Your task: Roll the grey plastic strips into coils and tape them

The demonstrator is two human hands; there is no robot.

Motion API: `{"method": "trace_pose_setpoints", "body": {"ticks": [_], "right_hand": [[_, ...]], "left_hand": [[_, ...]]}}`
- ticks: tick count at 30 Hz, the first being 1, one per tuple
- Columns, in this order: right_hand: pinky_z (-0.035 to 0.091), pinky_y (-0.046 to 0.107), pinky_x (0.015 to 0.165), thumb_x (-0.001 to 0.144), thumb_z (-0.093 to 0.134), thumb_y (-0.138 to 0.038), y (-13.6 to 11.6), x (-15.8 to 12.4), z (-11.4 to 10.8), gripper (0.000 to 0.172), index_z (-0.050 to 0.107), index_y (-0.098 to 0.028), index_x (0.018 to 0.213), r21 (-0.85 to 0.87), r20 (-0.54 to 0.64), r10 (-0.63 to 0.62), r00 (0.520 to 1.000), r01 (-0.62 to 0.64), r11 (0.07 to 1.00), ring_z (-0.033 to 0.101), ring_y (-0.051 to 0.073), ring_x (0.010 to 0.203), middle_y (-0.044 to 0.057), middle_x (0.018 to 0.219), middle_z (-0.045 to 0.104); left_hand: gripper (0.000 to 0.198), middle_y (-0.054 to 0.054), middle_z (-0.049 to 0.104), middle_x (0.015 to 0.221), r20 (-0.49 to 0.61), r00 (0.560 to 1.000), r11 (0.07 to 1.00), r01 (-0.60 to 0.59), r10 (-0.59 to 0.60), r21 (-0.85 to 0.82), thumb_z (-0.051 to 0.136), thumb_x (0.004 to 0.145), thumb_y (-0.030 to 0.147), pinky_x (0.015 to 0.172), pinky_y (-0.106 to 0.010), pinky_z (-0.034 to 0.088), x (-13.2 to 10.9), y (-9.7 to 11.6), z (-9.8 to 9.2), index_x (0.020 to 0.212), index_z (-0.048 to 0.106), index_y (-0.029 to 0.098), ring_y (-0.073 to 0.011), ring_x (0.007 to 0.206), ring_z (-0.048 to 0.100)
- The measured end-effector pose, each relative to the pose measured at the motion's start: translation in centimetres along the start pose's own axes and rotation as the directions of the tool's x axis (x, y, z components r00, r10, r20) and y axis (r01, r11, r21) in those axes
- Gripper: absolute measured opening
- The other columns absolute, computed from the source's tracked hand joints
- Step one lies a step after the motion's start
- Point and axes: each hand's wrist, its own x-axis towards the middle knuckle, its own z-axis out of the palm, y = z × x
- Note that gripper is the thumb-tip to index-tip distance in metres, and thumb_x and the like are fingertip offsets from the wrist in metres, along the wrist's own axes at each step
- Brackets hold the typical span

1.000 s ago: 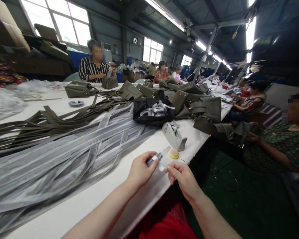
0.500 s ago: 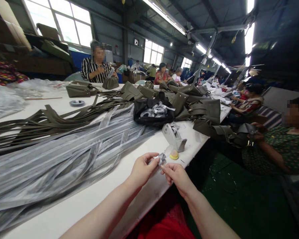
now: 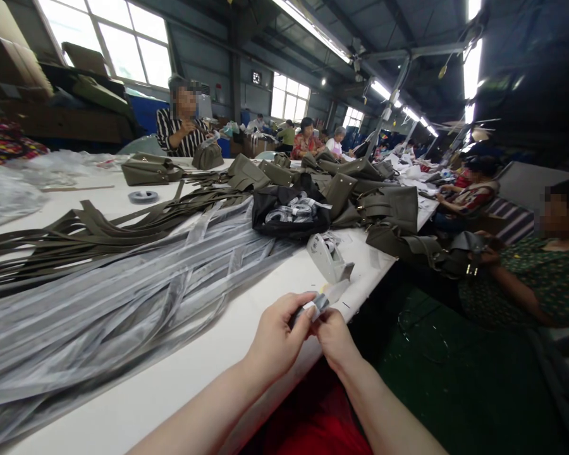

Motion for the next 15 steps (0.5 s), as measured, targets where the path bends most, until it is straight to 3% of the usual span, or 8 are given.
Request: {"method": "trace_pose_setpoints", "body": {"ticks": [3,6,10,12,15], "right_hand": [[0.035,0.025,0.047,0.067,0.079,-0.037,0.1,-0.1,0.2,0.033,0.059,-0.014,0.055,0.072,-0.046,-0.006,0.999,0.009,0.997,0.042,0.010,0.044,-0.002,0.046,0.050],[0.035,0.023,0.051,0.065,0.077,-0.024,-0.3,-0.7,0.4,0.016,0.065,-0.015,0.067,0.270,-0.080,0.028,0.996,-0.006,0.963,0.044,0.010,0.052,-0.002,0.057,0.055],[0.040,0.024,0.064,0.070,0.067,-0.018,-1.5,-1.8,0.5,0.015,0.071,-0.017,0.085,0.514,0.110,0.026,0.994,-0.080,0.854,0.050,0.012,0.069,0.001,0.079,0.061],[0.041,0.026,0.069,0.071,0.065,-0.018,-1.8,-2.2,0.3,0.017,0.071,-0.017,0.088,0.550,0.183,-0.004,0.983,-0.099,0.830,0.050,0.014,0.074,0.003,0.084,0.061],[0.041,0.027,0.072,0.073,0.066,-0.021,-2.1,-2.4,0.3,0.017,0.071,-0.016,0.087,0.499,0.202,-0.035,0.979,-0.072,0.863,0.050,0.015,0.074,0.003,0.081,0.061]], "left_hand": [[0.027,-0.006,0.069,0.100,0.044,0.994,0.990,-0.106,0.103,0.092,0.048,0.093,0.028,0.086,-0.030,0.049,-0.2,0.4,0.2,0.114,0.064,0.021,-0.0180,0.094,0.063],[0.027,-0.008,0.062,0.113,0.041,0.992,0.984,-0.127,0.122,0.125,0.048,0.094,0.027,0.092,-0.030,0.047,0.0,0.2,0.0,0.116,0.062,0.022,-0.0180,0.104,0.060],[0.028,-0.011,0.052,0.128,0.009,0.993,0.980,-0.120,0.120,0.159,0.044,0.094,0.025,0.098,-0.034,0.045,0.2,-0.2,-0.5,0.116,0.062,0.022,-0.0200,0.114,0.055],[0.029,-0.012,0.051,0.128,0.009,0.993,0.982,-0.119,0.119,0.148,0.043,0.094,0.026,0.096,-0.035,0.046,0.2,-0.2,-0.6,0.117,0.062,0.022,-0.0207,0.112,0.056],[0.029,-0.010,0.058,0.119,0.005,0.998,0.997,-0.070,0.070,0.026,0.046,0.093,0.032,0.090,-0.035,0.048,0.3,-0.4,-0.4,0.114,0.064,0.024,-0.0218,0.104,0.060]]}}
